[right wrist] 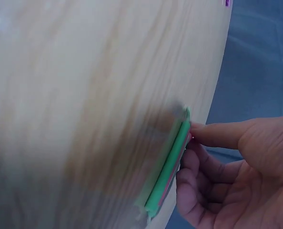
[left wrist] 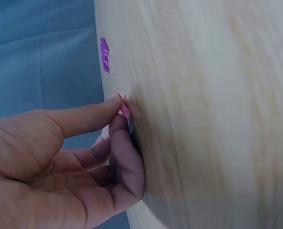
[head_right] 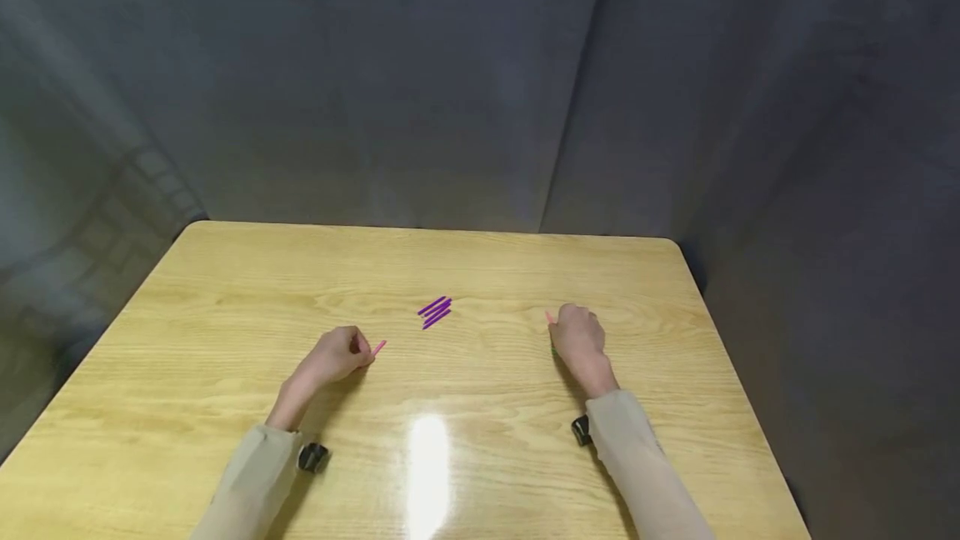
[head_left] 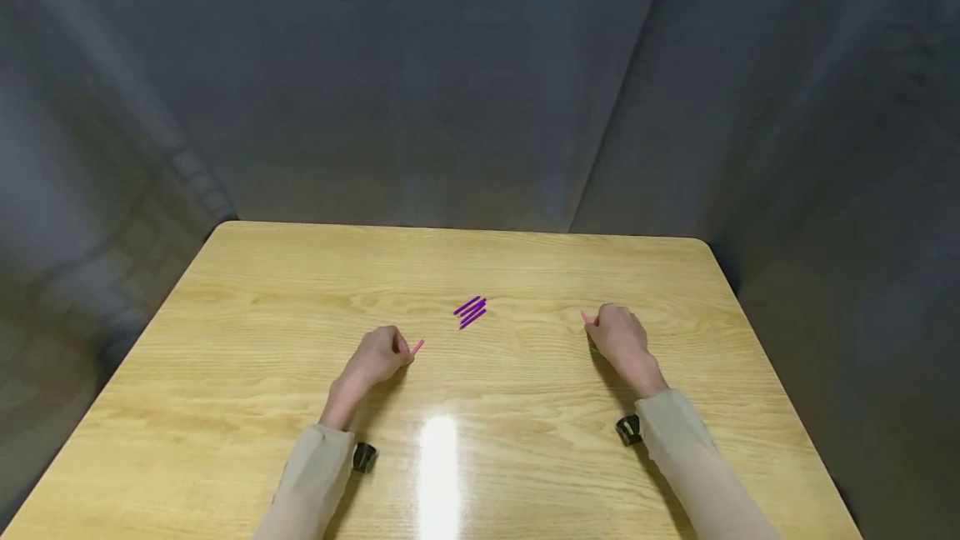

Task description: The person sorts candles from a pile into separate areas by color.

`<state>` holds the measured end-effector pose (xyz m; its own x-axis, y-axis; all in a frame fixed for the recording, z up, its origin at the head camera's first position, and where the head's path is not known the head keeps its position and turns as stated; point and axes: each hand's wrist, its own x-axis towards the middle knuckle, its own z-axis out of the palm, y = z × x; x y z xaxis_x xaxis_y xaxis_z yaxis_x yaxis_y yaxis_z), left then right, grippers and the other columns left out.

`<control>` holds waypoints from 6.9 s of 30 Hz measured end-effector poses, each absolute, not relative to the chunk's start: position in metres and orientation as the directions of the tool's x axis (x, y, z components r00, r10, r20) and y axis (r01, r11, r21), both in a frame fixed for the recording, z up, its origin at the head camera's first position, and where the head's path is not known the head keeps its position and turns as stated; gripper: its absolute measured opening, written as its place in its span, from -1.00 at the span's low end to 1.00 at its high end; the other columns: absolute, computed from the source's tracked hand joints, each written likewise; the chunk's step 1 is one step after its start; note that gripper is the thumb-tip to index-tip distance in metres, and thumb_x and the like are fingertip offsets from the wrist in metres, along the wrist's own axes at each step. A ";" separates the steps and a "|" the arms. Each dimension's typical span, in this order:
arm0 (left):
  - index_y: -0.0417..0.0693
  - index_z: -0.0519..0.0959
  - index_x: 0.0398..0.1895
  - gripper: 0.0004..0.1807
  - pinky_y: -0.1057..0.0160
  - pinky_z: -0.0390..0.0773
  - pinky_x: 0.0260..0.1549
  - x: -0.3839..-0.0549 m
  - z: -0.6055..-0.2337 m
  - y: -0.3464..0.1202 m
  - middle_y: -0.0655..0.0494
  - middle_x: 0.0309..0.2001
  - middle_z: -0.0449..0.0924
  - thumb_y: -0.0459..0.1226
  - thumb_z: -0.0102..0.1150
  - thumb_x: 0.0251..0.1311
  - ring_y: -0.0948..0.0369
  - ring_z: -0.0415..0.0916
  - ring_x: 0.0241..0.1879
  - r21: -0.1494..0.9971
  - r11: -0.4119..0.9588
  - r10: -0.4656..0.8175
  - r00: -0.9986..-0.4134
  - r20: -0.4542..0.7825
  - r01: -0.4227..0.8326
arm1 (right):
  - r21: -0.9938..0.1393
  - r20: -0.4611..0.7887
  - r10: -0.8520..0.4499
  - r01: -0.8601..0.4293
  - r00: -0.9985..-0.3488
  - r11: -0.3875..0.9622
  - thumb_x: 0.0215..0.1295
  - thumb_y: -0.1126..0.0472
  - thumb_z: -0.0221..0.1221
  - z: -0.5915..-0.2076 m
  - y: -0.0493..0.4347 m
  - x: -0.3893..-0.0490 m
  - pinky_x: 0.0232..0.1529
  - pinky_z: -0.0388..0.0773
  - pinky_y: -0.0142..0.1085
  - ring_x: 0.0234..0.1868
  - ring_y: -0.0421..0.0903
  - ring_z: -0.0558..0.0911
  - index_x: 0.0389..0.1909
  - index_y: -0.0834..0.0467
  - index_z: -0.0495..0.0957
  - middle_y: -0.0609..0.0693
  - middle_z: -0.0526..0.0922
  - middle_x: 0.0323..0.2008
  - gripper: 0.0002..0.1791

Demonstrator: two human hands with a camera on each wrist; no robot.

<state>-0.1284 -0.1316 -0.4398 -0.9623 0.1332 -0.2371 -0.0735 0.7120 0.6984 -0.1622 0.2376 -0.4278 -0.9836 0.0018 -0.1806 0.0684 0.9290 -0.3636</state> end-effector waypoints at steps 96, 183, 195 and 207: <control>-0.13 0.52 -0.73 -0.78 0.39 0.37 -0.63 -0.116 -0.452 -0.035 0.21 -0.68 0.44 -0.61 0.08 -0.21 0.35 0.30 -0.65 0.676 0.636 0.436 -0.896 0.082 0.371 | -0.419 -0.019 -0.544 -0.488 -0.839 0.766 0.18 0.24 0.30 -0.444 0.147 -0.120 -0.47 0.40 -0.37 -0.47 -0.28 0.41 -0.50 0.05 0.56 -0.20 0.43 -0.50 -0.88; -0.26 0.53 -0.48 -0.86 0.39 0.22 -0.71 -0.116 -0.437 -0.147 0.01 -0.55 0.49 -0.47 -0.03 0.16 0.25 0.24 -0.67 0.693 0.716 0.060 -0.980 -0.190 -0.090 | -0.457 0.038 -0.097 -0.103 -0.995 0.883 0.28 0.36 0.16 -0.425 0.267 -0.117 -0.55 0.34 -0.29 -0.51 -0.11 0.40 -0.39 0.24 0.60 0.04 0.51 -0.43 -0.92; -0.20 0.47 -0.55 -0.90 0.32 0.31 -0.59 -0.120 -0.439 -0.150 0.04 -0.53 0.48 -0.49 -0.01 0.03 0.21 0.30 -0.57 0.664 0.746 0.095 -0.978 -0.185 -0.053 | -0.413 0.077 -0.113 -0.135 -0.991 0.901 0.23 0.37 0.21 -0.431 0.269 -0.121 -0.57 0.39 -0.27 -0.53 -0.12 0.46 -0.45 0.20 0.60 0.01 0.56 -0.47 -0.92; -0.21 0.52 -0.55 -0.90 0.29 0.39 -0.48 -0.120 -0.439 -0.152 0.07 -0.47 0.55 -0.48 0.13 0.07 0.20 0.37 -0.49 0.701 0.713 0.132 -0.981 -0.145 -0.008 | -0.388 0.030 -0.110 -0.113 -0.994 0.915 0.20 0.37 0.25 -0.430 0.270 -0.124 -0.55 0.40 -0.23 -0.54 -0.13 0.47 -0.46 0.19 0.59 -0.02 0.57 -0.49 -0.92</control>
<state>-0.1202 -0.1521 -0.4393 -0.9806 0.1317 -0.1450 -0.0078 0.7133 0.7008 -0.1245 0.2703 -0.4300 -0.9935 -0.1097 0.0303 -0.1128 0.9148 -0.3878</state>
